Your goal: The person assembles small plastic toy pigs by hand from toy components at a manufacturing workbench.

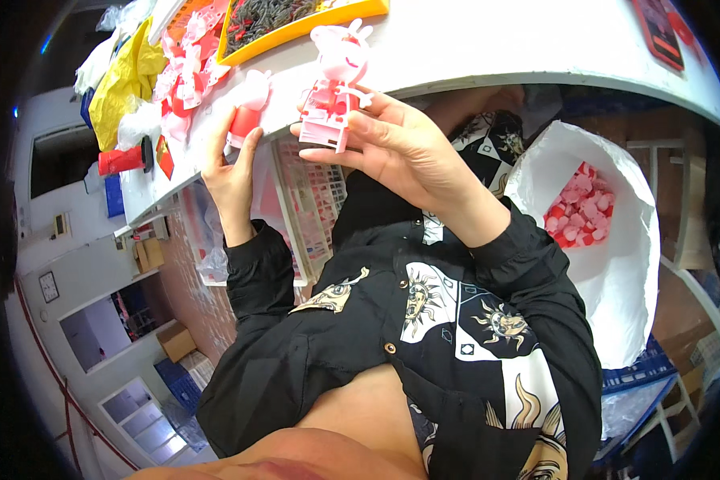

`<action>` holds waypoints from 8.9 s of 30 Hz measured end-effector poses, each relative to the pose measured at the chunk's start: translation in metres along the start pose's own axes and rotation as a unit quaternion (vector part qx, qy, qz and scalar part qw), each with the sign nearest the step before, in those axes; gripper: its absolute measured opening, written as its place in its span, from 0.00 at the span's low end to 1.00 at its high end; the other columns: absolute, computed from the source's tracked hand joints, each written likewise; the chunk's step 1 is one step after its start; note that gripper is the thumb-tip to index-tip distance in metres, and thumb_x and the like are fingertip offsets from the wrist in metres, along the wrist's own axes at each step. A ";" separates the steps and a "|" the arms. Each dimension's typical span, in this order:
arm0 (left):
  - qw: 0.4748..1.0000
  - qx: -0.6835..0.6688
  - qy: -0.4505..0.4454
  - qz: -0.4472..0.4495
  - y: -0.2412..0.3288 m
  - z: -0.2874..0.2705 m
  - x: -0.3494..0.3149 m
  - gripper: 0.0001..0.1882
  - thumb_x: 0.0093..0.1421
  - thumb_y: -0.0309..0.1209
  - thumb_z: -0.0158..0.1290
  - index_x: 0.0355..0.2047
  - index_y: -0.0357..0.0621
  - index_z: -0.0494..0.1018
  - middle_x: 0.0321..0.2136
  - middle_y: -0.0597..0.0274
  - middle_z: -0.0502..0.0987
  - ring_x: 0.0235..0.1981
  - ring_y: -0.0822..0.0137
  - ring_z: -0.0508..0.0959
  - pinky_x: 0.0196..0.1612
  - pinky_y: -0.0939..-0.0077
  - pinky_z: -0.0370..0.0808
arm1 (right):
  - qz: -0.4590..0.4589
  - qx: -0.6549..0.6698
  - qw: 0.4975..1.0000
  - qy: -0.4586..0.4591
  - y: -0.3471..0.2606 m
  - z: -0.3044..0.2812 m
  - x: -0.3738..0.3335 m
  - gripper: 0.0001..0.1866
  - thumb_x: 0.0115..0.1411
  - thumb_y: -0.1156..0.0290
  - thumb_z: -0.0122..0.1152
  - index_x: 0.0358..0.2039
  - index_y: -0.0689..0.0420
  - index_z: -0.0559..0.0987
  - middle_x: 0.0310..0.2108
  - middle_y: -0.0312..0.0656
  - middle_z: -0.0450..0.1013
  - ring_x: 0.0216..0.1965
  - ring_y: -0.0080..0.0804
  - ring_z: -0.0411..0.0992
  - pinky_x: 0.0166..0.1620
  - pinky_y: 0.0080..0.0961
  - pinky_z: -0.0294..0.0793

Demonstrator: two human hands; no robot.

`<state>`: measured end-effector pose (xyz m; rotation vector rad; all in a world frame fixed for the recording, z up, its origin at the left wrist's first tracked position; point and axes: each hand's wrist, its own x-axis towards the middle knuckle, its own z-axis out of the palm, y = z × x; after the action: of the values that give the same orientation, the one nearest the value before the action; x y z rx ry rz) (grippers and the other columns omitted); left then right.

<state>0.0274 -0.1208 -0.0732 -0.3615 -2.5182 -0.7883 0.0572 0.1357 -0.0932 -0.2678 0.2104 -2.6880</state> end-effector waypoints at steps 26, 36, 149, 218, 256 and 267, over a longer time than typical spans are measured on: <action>0.747 -0.643 0.013 -0.168 0.084 0.026 -0.014 0.31 0.55 0.28 0.61 0.58 0.48 0.64 0.54 0.57 0.70 0.55 0.57 0.70 0.60 0.56 0.65 | -0.233 -0.335 0.913 0.022 0.028 0.013 0.009 0.31 0.55 0.83 0.62 0.58 0.67 0.62 0.54 0.44 0.65 0.55 0.30 0.66 0.59 0.29 0.65; 0.764 -0.627 0.009 -0.155 0.095 0.031 -0.010 0.33 0.53 0.26 0.62 0.59 0.44 0.62 0.55 0.53 0.69 0.56 0.57 0.70 0.60 0.59 0.65 | -0.279 -0.344 0.895 0.062 0.032 0.012 0.013 0.29 0.52 0.76 0.66 0.54 0.68 0.68 0.47 0.47 0.72 0.49 0.31 0.72 0.54 0.27 0.70; 0.961 -0.243 -0.108 -0.074 0.101 0.016 -0.007 0.35 0.45 0.20 0.63 0.55 0.29 0.64 0.46 0.52 0.74 0.47 0.66 0.75 0.51 0.71 0.73 | -0.168 -0.354 0.920 -0.019 -0.014 -0.003 0.031 0.25 0.55 0.74 0.63 0.55 0.58 0.71 0.53 0.43 0.71 0.52 0.28 0.70 0.57 0.26 0.67; 0.564 -0.638 -0.265 -0.452 0.078 0.070 -0.144 0.23 0.58 0.23 0.56 0.53 0.33 0.65 0.46 0.52 0.74 0.47 0.67 0.76 0.52 0.73 0.72 | 0.054 -0.334 0.901 0.271 0.044 -0.073 -0.070 0.27 0.68 0.52 0.44 0.52 0.66 0.69 0.49 0.51 0.72 0.47 0.34 0.74 0.51 0.30 0.73; 0.600 -0.580 -0.336 -0.436 0.081 0.069 -0.155 0.26 0.56 0.19 0.57 0.54 0.30 0.63 0.46 0.48 0.75 0.47 0.66 0.77 0.52 0.74 0.73 | 0.096 -0.351 0.892 0.269 0.042 -0.068 -0.102 0.24 0.59 0.70 0.61 0.53 0.63 0.64 0.50 0.53 0.70 0.49 0.38 0.73 0.53 0.32 0.72; 0.575 -0.600 -0.306 -0.464 0.075 0.065 -0.156 0.25 0.54 0.20 0.60 0.52 0.30 0.66 0.46 0.52 0.75 0.48 0.67 0.75 0.53 0.75 0.72 | 0.184 -0.324 0.903 0.213 0.017 -0.074 -0.104 0.22 0.59 0.66 0.62 0.50 0.63 0.72 0.47 0.41 0.73 0.48 0.24 0.71 0.54 0.22 0.67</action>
<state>0.1658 -0.0394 -0.1648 0.5005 -2.0308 -3.2599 0.1405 0.1728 -0.1845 0.1662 1.1685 -2.1820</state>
